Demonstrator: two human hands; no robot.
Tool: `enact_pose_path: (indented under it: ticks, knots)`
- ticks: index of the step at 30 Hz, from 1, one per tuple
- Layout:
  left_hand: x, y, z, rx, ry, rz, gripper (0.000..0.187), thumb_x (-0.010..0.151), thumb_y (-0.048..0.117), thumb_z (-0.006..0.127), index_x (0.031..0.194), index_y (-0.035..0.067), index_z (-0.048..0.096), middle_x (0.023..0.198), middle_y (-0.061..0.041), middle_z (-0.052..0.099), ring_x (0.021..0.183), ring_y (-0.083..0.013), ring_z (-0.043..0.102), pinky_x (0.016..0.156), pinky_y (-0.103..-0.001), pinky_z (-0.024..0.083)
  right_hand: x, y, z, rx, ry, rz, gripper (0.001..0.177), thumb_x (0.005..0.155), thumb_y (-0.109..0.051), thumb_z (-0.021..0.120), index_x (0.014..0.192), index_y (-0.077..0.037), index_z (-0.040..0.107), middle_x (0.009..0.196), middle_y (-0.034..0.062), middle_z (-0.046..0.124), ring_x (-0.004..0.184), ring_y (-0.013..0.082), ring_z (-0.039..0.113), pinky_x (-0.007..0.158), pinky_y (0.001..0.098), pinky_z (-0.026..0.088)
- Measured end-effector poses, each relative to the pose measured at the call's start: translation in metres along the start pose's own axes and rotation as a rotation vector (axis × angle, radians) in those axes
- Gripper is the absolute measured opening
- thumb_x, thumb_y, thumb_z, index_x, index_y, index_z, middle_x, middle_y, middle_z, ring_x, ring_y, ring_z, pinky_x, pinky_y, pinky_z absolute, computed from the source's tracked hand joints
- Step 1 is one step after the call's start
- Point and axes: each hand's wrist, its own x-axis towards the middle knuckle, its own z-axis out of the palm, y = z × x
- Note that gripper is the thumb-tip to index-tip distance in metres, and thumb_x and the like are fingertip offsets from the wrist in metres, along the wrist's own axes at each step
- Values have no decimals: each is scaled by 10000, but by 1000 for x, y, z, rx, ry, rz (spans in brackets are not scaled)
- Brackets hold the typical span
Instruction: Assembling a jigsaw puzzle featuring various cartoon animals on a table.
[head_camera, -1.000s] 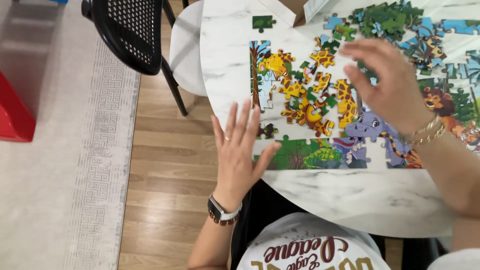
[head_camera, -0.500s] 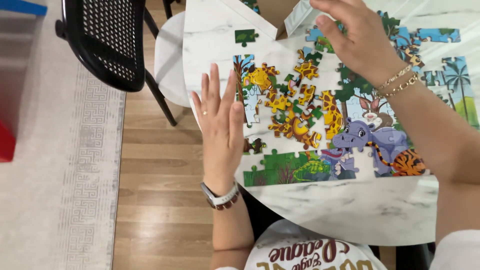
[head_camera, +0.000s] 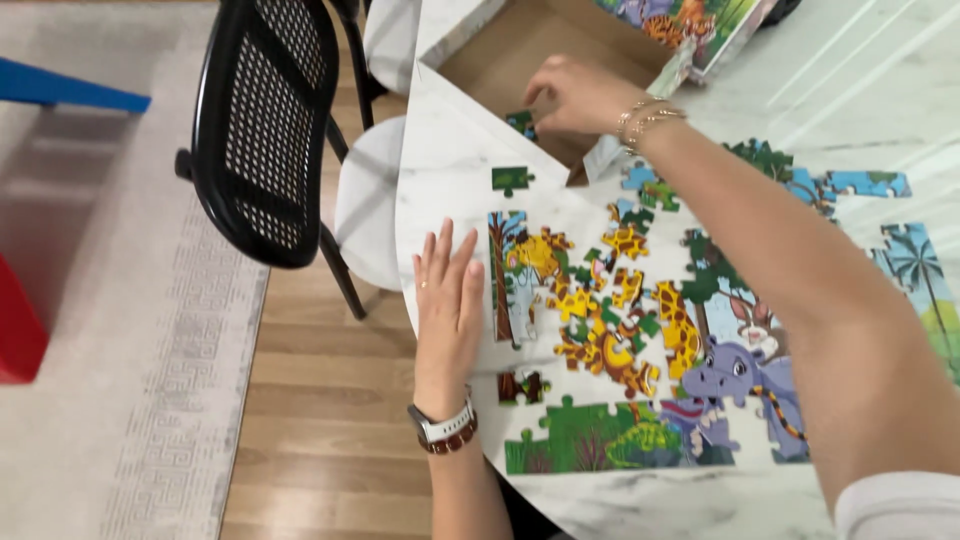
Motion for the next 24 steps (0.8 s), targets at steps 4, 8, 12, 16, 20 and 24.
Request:
enact_pose_path:
  ticks: [4, 8, 12, 16, 20, 24]
  knots:
    - [1, 4, -2, -64, 5, -5, 492, 1104, 355, 373, 1442, 70, 587, 1648, -141, 384, 1562, -342, 272, 1286, -484, 125, 43, 27, 26, -35, -222, 79, 498, 748, -293, 857, 1174, -90, 699, 1169, 111, 653, 1123, 294, 620, 955, 409, 494]
    - [2, 10, -5, -122, 8, -46, 489, 1096, 360, 379, 1414, 66, 606, 1634, -137, 415, 1556, -334, 292, 1280, -476, 153, 58, 40, 30, 25, -427, 174, 604, 685, -370, 891, 1157, -59, 677, 1114, 91, 723, 1067, 257, 695, 908, 364, 560]
    - [3, 12, -5, -153, -1, -78, 484, 1087, 357, 390, 1404, 66, 612, 1622, -142, 420, 1555, -341, 274, 1259, -469, 178, 49, 36, 14, 141, -379, 182, 564, 688, -336, 939, 1093, -63, 657, 1046, 80, 718, 974, 226, 679, 822, 340, 537]
    - [3, 13, -6, -164, 4, -66, 470, 1091, 354, 396, 1390, 70, 622, 1603, -146, 446, 1548, -347, 305, 1265, -473, 183, 24, 19, -21, 553, -341, 308, 248, 874, -200, 790, 1017, -53, 652, 909, 39, 759, 827, 126, 724, 666, 276, 541]
    - [3, 10, -2, -153, -5, 16, 457, 1103, 345, 391, 1382, 72, 629, 1570, -159, 488, 1525, -364, 342, 1274, -498, 158, -19, -12, -61, 728, -110, 233, 167, 936, -116, 723, 1056, -47, 631, 926, 42, 746, 829, 111, 725, 677, 245, 552]
    - [2, 4, 1, -152, -9, 49, 445, 1103, 350, 403, 1350, 78, 654, 1528, -143, 551, 1502, -348, 394, 1279, -512, 149, -73, -52, -85, 749, -57, 267, 205, 939, -122, 702, 1123, -47, 651, 971, 49, 755, 831, 97, 711, 673, 250, 576]
